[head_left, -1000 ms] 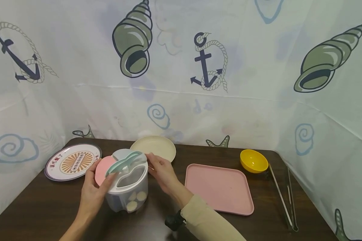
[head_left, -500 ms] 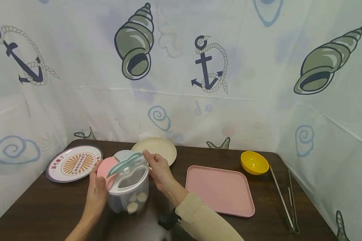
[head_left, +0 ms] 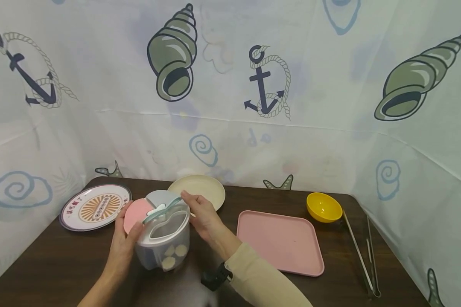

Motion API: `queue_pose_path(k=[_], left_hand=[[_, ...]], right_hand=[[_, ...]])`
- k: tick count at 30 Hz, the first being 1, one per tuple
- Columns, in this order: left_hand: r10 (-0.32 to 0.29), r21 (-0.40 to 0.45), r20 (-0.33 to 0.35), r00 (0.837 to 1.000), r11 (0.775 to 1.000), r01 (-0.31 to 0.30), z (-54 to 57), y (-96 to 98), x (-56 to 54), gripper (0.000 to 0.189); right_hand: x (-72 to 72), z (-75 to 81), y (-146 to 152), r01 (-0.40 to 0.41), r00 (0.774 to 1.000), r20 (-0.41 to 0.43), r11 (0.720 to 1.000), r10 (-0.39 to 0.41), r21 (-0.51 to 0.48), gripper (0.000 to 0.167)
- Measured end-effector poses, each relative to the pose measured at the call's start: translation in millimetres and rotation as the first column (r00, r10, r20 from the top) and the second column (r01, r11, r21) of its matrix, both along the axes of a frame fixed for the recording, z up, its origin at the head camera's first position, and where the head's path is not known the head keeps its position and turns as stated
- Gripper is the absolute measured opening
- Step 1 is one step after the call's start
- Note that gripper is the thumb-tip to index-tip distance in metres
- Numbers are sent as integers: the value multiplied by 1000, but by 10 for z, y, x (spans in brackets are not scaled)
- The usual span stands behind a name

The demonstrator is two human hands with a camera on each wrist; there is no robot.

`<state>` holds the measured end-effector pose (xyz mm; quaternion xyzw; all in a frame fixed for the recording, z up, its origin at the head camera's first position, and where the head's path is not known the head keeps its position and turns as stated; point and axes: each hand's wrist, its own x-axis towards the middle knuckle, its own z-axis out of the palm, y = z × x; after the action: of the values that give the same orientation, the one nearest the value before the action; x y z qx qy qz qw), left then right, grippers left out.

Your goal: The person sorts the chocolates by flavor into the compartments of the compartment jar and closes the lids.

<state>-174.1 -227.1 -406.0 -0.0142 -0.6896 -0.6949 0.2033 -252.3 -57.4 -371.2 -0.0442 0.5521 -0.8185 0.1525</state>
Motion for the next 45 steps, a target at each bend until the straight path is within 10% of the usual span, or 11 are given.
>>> queue_pose_path(k=[8,15,35,45], left_hand=[[-164,-38,-91,982,986,161,-65,-97,-17,86],[-194,-112,-98,976,977,183,-97,-126,-2,100],[-176,-188,-41,983,968,166,-93,-187,-33,103],[-224,-151,-121,967,967,205,11,-276,-50,104]], right_hand=[[-79,-141,183,-214,976,-68,973,208,-92,34],[-126,-216,285,-305,949,-103,951,298,-56,45],[-156,-262,279,-288,949,-138,958,284,-4,45],[-151,-271,612,-196,964,-169,979,203,58,47]])
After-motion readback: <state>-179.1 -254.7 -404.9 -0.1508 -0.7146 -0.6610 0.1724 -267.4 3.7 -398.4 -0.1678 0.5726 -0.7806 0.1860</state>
